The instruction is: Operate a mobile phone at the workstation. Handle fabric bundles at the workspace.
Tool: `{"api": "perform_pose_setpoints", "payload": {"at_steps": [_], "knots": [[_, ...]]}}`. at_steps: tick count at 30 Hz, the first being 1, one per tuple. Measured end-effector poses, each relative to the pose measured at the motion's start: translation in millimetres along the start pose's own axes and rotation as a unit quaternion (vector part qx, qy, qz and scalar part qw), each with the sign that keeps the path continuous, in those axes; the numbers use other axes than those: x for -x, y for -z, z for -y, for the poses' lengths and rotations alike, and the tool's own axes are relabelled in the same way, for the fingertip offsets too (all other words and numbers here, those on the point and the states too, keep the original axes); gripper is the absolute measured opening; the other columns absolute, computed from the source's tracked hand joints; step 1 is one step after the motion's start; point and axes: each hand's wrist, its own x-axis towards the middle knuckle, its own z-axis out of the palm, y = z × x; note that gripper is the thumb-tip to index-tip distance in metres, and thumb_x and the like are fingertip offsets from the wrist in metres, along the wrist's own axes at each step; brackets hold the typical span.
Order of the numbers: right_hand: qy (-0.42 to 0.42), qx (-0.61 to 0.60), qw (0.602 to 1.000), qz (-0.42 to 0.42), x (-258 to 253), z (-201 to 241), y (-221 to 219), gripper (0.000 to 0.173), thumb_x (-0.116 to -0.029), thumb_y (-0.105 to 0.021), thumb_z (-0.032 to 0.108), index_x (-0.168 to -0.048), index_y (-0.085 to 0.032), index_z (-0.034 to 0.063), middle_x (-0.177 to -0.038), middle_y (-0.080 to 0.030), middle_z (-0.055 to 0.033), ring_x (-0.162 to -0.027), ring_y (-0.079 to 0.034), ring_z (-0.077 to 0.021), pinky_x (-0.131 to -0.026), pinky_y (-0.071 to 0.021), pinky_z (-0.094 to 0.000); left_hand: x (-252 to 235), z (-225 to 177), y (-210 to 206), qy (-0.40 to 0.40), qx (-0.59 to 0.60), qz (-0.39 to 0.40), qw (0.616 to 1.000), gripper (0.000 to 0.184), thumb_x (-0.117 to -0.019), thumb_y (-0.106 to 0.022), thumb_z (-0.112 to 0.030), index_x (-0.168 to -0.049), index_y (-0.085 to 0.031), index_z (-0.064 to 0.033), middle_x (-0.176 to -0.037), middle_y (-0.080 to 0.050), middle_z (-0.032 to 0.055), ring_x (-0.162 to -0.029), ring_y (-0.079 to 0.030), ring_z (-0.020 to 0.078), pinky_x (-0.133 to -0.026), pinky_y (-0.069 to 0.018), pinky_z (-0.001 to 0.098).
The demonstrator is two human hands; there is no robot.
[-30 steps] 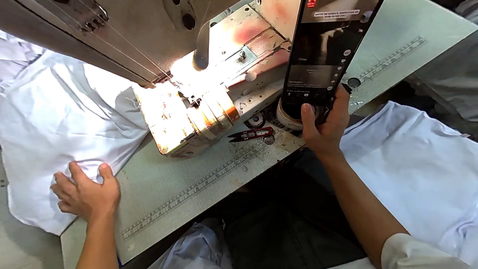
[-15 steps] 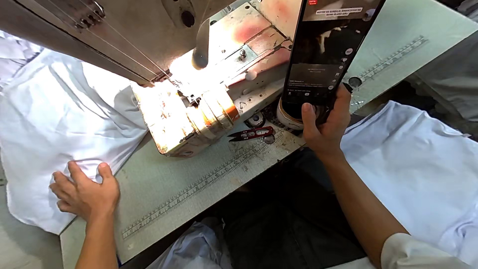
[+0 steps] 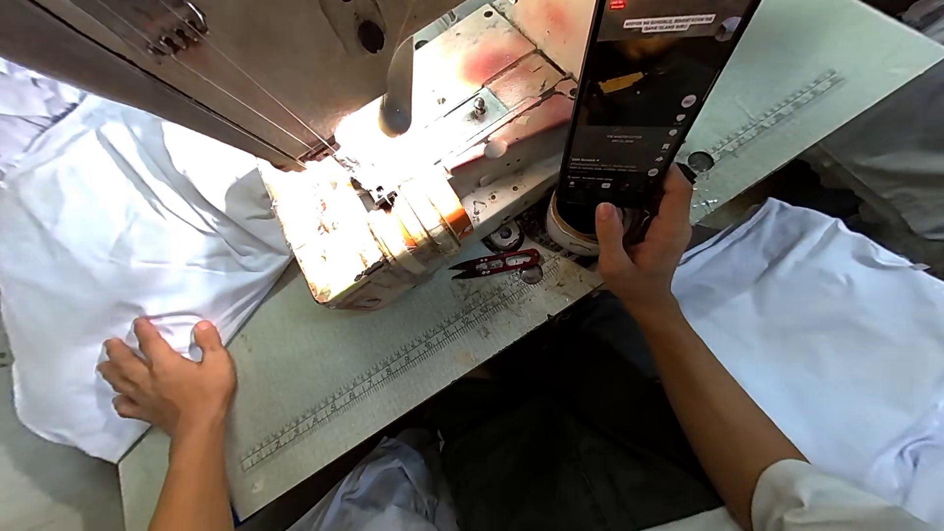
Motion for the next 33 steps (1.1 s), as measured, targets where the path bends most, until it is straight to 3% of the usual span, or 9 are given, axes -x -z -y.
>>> {"api": "perform_pose_setpoints", "payload": {"at_steps": [15,22,27,33], "knots": [[0.001,-0.002,1.000,-0.002,0.5,0.0,-0.1,0.058,-0.1014,-0.057,0.030,-0.140,-0.042,-0.0108,-0.123,-0.062,-0.0206,-0.115,-0.064,-0.0176,-0.097,-0.0547,-0.0343,-1.5,0.8,-1.8,0.003,-0.005,-0.004,1.000,0.079,-0.1006,-0.039,-0.061,-0.161,-0.032,-0.0108,-0.168,-0.019,0.0256,-0.154,-0.015,0.0489,-0.115,-0.0160,0.0739],[0.009,0.014,1.000,-0.013,0.6,-2.5,-0.8,0.059,-0.1004,-0.058,0.033,-0.140,-0.044,-0.0085,-0.127,-0.059,-0.0227,-0.121,-0.059,-0.0255,-0.102,-0.0497,-0.0402,-0.2,-0.7,0.6,-0.004,-0.004,0.001,1.000,0.078,-0.1016,-0.040,-0.059,-0.161,-0.032,-0.0089,-0.167,-0.018,0.0273,-0.154,-0.015,0.0502,-0.115,-0.0159,0.0744],[-0.004,-0.006,1.000,0.004,0.2,2.2,0.7,0.058,-0.1009,-0.057,0.027,-0.141,-0.041,-0.0105,-0.123,-0.063,-0.0197,-0.114,-0.065,-0.0160,-0.096,-0.0555,-0.0332,0.0,-0.6,1.3,-0.002,-0.003,0.003,1.000,0.079,-0.1018,-0.040,-0.060,-0.161,-0.031,-0.0087,-0.168,-0.017,0.0269,-0.154,-0.014,0.0501,-0.116,-0.0151,0.0741],[0.002,-0.015,1.000,0.002,-0.5,2.7,0.6,0.058,-0.1011,-0.057,0.027,-0.141,-0.040,-0.0112,-0.123,-0.062,-0.0198,-0.113,-0.065,-0.0149,-0.096,-0.0552,-0.0320,-0.6,-1.3,0.8,0.003,-0.009,0.000,1.000,0.078,-0.1017,-0.040,-0.059,-0.161,-0.032,-0.0095,-0.168,-0.018,0.0262,-0.155,-0.015,0.0484,-0.116,-0.0162,0.0727]]}}
